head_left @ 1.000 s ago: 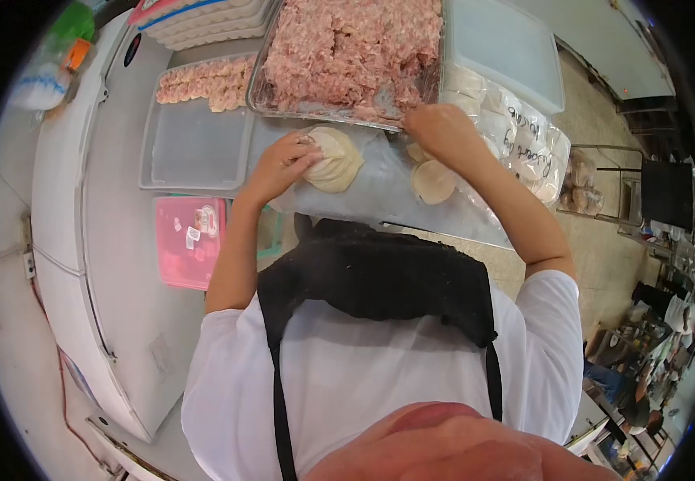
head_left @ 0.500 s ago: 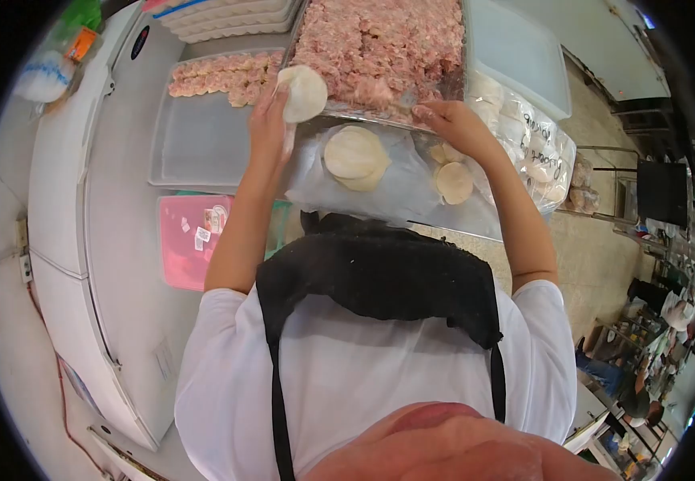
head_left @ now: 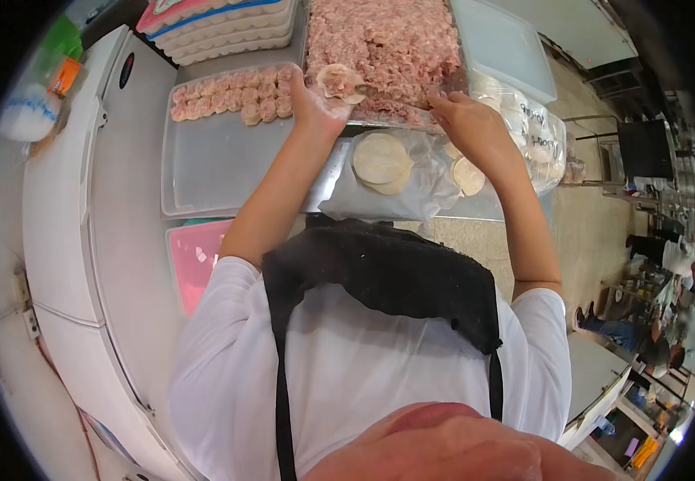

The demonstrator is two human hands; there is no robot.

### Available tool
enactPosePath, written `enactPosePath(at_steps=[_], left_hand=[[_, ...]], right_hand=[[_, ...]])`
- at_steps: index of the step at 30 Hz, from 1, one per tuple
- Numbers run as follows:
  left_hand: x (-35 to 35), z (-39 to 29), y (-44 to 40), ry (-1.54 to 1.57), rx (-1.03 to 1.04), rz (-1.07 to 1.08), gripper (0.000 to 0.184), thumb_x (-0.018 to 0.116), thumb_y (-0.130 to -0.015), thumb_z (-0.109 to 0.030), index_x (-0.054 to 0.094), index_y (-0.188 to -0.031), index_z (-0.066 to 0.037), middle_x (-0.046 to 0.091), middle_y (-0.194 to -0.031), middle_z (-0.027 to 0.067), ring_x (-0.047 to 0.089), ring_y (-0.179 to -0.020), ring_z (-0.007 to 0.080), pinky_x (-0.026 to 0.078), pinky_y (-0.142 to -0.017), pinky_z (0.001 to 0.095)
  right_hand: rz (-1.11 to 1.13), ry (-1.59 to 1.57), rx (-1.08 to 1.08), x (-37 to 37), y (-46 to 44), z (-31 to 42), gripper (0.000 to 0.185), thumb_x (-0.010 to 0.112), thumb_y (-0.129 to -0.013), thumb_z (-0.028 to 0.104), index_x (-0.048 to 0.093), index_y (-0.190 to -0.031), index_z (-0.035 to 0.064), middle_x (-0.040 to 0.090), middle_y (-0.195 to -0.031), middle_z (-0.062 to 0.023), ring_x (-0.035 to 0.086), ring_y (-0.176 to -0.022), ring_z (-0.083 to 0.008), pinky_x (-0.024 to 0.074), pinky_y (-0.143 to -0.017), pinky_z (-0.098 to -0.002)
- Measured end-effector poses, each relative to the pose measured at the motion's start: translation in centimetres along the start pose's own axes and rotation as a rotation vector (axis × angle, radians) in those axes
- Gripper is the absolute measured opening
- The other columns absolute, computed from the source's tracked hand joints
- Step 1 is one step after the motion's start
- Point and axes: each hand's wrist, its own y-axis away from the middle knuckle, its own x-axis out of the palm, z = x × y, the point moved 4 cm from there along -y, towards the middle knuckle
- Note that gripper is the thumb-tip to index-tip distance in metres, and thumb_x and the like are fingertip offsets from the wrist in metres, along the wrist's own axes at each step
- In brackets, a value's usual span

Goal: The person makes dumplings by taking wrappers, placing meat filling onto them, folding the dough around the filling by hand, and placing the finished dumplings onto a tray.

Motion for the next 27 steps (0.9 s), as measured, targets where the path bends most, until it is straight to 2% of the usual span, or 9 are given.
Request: enactPosePath(at_steps=[5,8,9,12,15,18,20,24,27], left_hand=[[3.4,-1.7,2.4,-0.076,0.026,-0.012,0.077,0.048,-0.085,-0.063,0.049,-0.117,0.007,0.056,-0.092,0.0163,0.051,-0.093,0.0310,0.039,-0.094,0.0506],[-2.9,-6.0,-3.7,0.286,-0.258,0.500,0.075,0.051,-0.084,-0.062,0.052,-0.115,0.007,0.054,-0.096,0.0192,0.050,-0.097,0.0326,0.040,-0.094,0.0490],[-1.5,-7.2,-1.8,-0.041,0.142,0.109,0.071,0.056,-0.083,-0.057,0.051,-0.114,0.008,0.051,-0.106,0.0207,0.049,-0.100,0.0338,0.042,-0.092,0.0487],[-1.7,-10.8,-0.4,0.054,0.260,0.036,0.064,0.056,-0.087,-0.048,0.045,-0.113,0.010,0.052,-0.088,0.0126,0.054,-0.078,0.0231,0.048,-0.077,0.0379],[0.8,-11.6,4.3,0.115,0.260,0.070,0.050,0.063,-0.084,-0.025,0.044,-0.117,0.008,0.054,-0.092,0.0129,0.058,-0.080,0.0239,0.048,-0.087,0.0405],[-0.6,-13.3,4.7,-0.370,0.406,0.239,0.062,0.065,-0.079,-0.006,0.038,-0.134,0.002,0.048,-0.117,0.0168,0.049,-0.111,0.0332,0.044,-0.096,0.0400],[-0.7,-13.6,6.3,-0.889,0.473,0.170,0.068,0.065,-0.078,-0.001,0.035,-0.139,-0.005,0.049,-0.121,0.0130,0.050,-0.114,0.0265,0.045,-0.095,0.0343],[1.3,-11.2,7.5,-1.534,0.648,0.313,0.076,0.070,-0.076,-0.003,0.035,-0.143,-0.015,0.056,-0.118,0.0034,0.056,-0.103,0.0159,0.048,-0.086,0.0290],[2.8,-7.6,6.0,-1.625,0.679,0.529,0.064,0.076,-0.074,-0.014,0.049,-0.132,-0.014,0.060,-0.114,0.0091,0.060,-0.094,0.0170,0.051,-0.084,0.0315]], right_hand=[[-0.074,-0.004,-0.073,2.2,-1.0,-0.2,0.025,0.058,-0.086,0.013,0.061,-0.111,0.0095,0.062,-0.094,-0.0135,0.062,-0.084,-0.0338,0.0499,-0.068,-0.0422],[-0.038,0.089,-0.074,-0.8,-2.4,-0.5,0.022,0.059,-0.085,0.015,0.064,-0.107,0.0088,0.064,-0.094,-0.0125,0.063,-0.083,-0.0324,0.0502,-0.069,-0.0421],[-0.046,0.091,-0.083,-0.8,-3.0,-0.9,0.022,0.059,-0.085,0.016,0.065,-0.105,0.0087,0.064,-0.093,-0.0125,0.063,-0.083,-0.0321,0.0503,-0.069,-0.0422],[0.125,0.178,-0.065,4.0,-6.2,-2.6,0.022,0.057,-0.086,0.025,0.068,-0.093,0.0079,0.066,-0.085,-0.0143,0.064,-0.083,-0.0322,0.0507,-0.073,-0.0433],[0.281,0.227,-0.059,10.1,-8.1,-2.1,0.022,0.054,-0.084,0.023,0.068,-0.087,0.0063,0.067,-0.085,-0.0157,0.065,-0.083,-0.0333,0.0509,-0.075,-0.0453],[0.249,0.006,-0.139,11.7,-7.8,-0.8,0.023,0.053,-0.083,0.022,0.067,-0.085,0.0033,0.067,-0.083,-0.0179,0.064,-0.081,-0.0359,0.0509,-0.075,-0.0460],[0.260,-0.170,-0.175,11.7,-7.1,-2.4,0.027,0.053,-0.085,0.025,0.066,-0.085,0.0017,0.066,-0.082,-0.0197,0.064,-0.080,-0.0369,0.0507,-0.074,-0.0452],[0.268,-0.558,0.052,8.2,-5.0,-4.6,0.038,0.056,-0.089,0.037,0.068,-0.098,0.0027,0.065,-0.078,-0.0162,0.062,-0.076,-0.0355,0.0482,-0.075,-0.0411],[0.116,-0.799,0.064,3.5,-3.7,-4.8,0.030,0.060,-0.089,0.028,0.067,-0.105,0.0044,0.065,-0.082,-0.0136,0.062,-0.081,-0.0335,0.0479,-0.077,-0.0387]])
